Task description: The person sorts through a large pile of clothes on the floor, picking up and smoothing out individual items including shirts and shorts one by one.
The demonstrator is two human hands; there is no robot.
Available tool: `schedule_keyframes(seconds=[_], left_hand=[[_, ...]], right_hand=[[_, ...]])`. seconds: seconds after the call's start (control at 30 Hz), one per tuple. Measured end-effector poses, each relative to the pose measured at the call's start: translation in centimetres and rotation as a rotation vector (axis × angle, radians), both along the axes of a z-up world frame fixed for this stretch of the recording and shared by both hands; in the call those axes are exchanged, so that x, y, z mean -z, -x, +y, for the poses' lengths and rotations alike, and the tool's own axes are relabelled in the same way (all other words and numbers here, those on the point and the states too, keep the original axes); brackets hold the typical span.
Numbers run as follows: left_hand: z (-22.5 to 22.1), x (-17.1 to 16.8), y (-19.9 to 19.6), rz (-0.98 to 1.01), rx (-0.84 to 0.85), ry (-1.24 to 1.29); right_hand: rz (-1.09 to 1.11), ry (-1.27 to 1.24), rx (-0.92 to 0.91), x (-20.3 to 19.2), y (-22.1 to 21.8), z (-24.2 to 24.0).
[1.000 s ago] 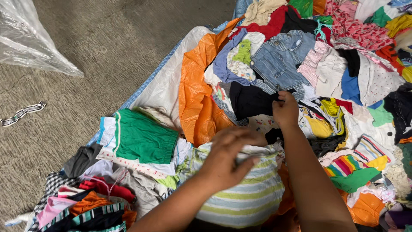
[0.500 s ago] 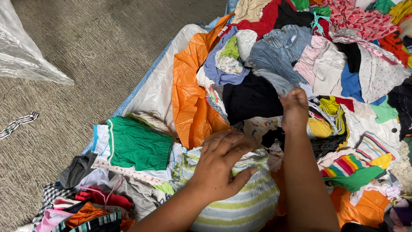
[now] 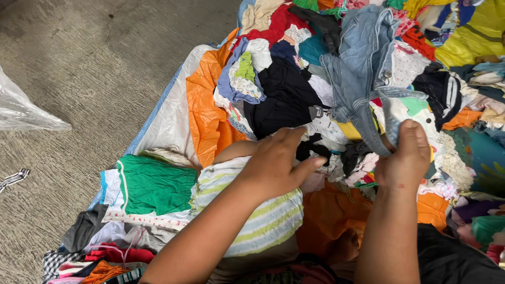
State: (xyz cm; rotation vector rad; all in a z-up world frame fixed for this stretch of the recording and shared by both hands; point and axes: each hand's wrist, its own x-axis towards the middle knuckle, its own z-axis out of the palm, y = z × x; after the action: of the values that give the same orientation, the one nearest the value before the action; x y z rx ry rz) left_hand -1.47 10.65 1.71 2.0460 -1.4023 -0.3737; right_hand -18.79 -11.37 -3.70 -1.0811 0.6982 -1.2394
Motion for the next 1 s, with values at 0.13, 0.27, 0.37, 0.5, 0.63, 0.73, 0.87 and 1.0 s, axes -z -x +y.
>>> schedule_keyframes(seconds=[0.13,0.27,0.37,0.5,0.63,0.73,0.87,1.0], left_hand=[[-7.7,-0.9,0.9,1.237,-0.041,-0.019],[-12.0,2.9,2.4,1.744,-0.289,0.068],[-13.3,7.7,3.0,1.868,-0.31,0.174],[-13.3,9.3,3.6,1.958,-0.435,0.333],[-15.0,10.6,4.1,1.547,-0.602,0.155],[-15.2,12.2,5.1,1.44,-0.665,0.288],[-14.1,12.5,10.2,1.098,-0.495,0.314],[-10.8,12.3,12.5,1.319,-0.049,0.458]], right_hand=[[0.265,0.075,-0.03,1.2,2.0,3.7],[0.538,0.149,-0.205,1.4,5.9,8.3],[1.037,0.273,-0.399,1.4,9.4,13.3],[1.346,0.32,-0.636,0.0,10.6,17.3],[1.363,0.289,-0.736,-0.4,10.3,16.9],[1.295,0.158,-0.758,0.4,10.2,15.1],[1.241,0.026,-0.395,0.2,10.4,10.6],[1.051,-0.021,0.013,6.5,10.7,4.0]])
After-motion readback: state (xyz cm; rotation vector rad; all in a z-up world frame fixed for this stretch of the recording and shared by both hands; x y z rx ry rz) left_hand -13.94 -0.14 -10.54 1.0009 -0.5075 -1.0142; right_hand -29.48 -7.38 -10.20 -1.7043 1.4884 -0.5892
